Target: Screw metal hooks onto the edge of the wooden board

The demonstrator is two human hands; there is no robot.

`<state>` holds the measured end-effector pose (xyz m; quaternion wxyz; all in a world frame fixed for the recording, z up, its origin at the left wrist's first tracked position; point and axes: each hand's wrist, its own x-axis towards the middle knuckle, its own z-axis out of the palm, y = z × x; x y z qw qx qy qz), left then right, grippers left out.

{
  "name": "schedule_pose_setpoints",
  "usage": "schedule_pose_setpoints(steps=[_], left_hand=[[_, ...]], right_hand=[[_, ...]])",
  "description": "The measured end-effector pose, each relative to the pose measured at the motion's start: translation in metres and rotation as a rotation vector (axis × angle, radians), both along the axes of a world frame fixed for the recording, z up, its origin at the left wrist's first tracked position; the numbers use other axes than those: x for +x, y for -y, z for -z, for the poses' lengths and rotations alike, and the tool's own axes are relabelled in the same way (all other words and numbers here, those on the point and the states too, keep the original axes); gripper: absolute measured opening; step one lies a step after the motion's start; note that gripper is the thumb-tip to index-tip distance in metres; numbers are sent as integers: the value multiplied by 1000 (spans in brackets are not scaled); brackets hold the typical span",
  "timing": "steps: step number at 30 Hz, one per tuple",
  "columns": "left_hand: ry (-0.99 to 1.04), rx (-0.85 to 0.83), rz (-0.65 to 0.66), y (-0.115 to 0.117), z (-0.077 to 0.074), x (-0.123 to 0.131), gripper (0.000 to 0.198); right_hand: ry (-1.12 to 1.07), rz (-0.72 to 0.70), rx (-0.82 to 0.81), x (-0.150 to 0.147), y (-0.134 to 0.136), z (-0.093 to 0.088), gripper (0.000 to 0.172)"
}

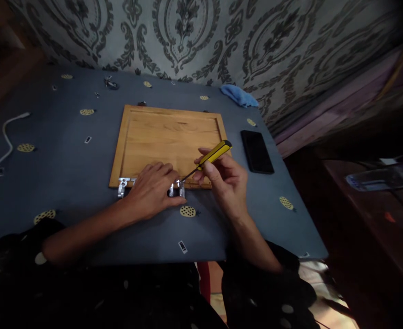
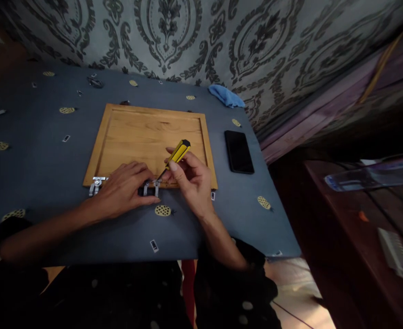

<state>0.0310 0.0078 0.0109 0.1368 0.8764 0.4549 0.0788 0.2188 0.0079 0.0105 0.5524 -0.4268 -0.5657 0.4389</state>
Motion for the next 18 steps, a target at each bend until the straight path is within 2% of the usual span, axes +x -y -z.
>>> schedule_pose_setpoints(steps=[6,10,18], left_hand=[[-11,7,2,0,1,0,47],[-13,16,0,0,1,0,48],[3,-12,11,-1,-1,-1,44]], right_hand=[[44,-83,-19,-8,-17,-12,31],[63,-160,-30,-15,-21,-18,36],[0,-128,-40,-6,-19,-9,35]])
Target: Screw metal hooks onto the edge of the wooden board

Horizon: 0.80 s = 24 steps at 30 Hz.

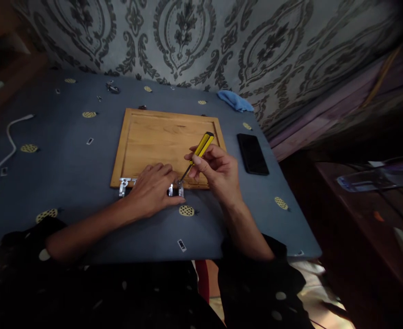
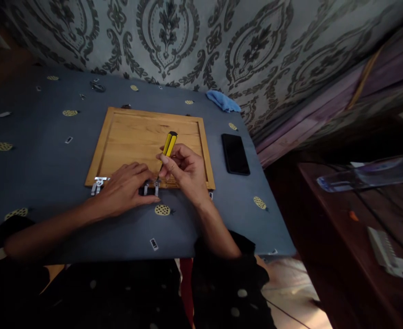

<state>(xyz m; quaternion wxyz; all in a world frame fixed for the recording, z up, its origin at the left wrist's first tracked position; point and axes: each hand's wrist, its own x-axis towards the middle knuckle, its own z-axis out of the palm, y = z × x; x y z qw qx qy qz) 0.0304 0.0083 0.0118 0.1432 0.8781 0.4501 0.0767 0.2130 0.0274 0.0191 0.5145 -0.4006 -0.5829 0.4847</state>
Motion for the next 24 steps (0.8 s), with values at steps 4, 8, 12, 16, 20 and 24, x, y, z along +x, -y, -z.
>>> schedule_pose_setpoints(steps=[4,8,12,16,20,24], left_hand=[[6,12,7,0,-1,0,43],[-23,-18,-3,0,-2,0,44],[-21,-15,0,0,-2,1,45],[-20,-9,0,0,-2,1,45],[-19,-25,1,0,-4,1,44],[-13,-13,0,0,-3,1,45]], right_hand=[[-4,12,-10,4,0,1,39],[9,26,-6,2,1,0,32],[-23,80,22,-1,0,5,33],[-19,75,39,1,-1,8,36],[-47,11,5,5,0,7,36],[-34,14,29,3,-2,8,32]])
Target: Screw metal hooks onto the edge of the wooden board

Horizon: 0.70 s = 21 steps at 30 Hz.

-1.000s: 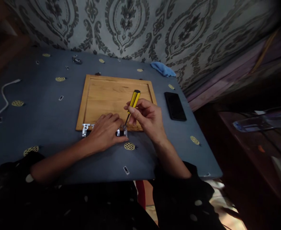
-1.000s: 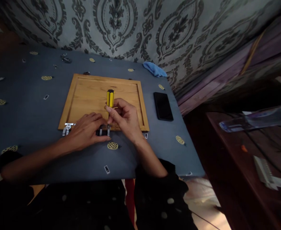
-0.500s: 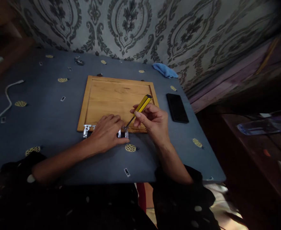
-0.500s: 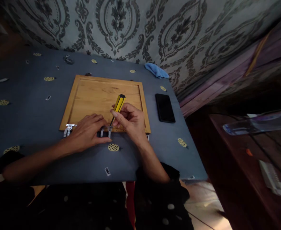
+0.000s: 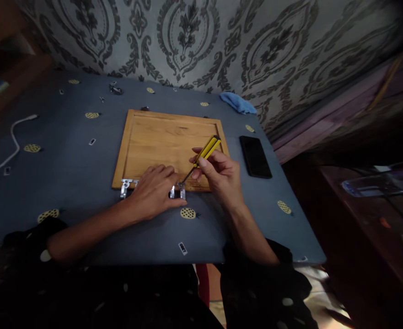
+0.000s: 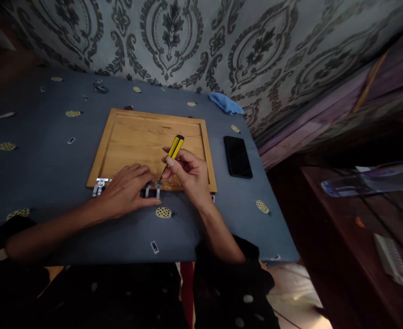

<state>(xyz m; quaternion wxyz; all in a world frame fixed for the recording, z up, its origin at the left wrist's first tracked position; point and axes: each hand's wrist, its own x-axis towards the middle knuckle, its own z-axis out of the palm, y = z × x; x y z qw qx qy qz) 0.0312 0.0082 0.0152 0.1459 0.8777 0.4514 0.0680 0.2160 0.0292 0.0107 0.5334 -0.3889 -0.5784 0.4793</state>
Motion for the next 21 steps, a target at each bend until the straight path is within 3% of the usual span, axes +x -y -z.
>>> schedule_pose_setpoints(steps=[6,21], left_hand=[[14,-1,-5,0,2,0,46],[15,43,4,0,7,-1,44]], right_hand=[[16,41,16,-9,-5,4,34],[22,-8,-8,0,-2,3,30]])
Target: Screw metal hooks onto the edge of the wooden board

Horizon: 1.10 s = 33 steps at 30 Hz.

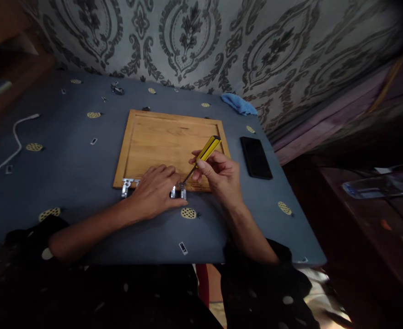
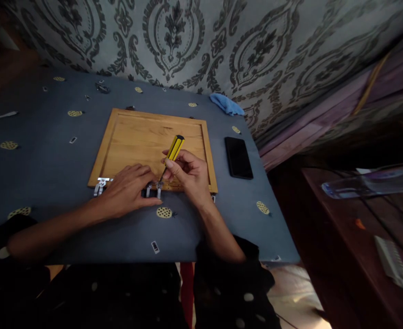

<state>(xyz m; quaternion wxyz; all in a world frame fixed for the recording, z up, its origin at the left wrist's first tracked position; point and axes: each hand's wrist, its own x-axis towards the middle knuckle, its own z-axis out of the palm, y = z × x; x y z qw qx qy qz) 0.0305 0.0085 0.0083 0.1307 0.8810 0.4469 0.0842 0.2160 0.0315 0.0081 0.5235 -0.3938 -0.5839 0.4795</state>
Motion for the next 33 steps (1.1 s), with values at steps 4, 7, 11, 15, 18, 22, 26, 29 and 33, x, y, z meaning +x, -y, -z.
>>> schedule_pose_setpoints(steps=[4,7,11,15,18,22,26,29,33], left_hand=[[3,-1,-4,0,0,0,45],[0,-23,-1,0,-2,0,45],[-12,-45,6,0,-4,0,46],[-6,-28,5,0,-4,0,45],[-3,-10,4,0,-2,0,44],[-14,-15,7,0,-3,0,45],[-34,-44,5,-1,-5,1,44],[-28,-45,2,-1,-5,1,45],[-23,-40,2,-1,-3,1,44]], right_hand=[[-28,40,12,-2,0,1,34],[-40,40,7,0,1,0,35],[-66,-24,11,4,1,-2,31],[-82,-21,23,3,0,-1,25],[-80,2,43,-1,-1,0,25],[-90,23,29,-2,-2,1,29],[-79,49,8,-2,-2,2,32],[-52,66,7,-2,-2,4,31],[-39,67,11,-2,-4,7,30]])
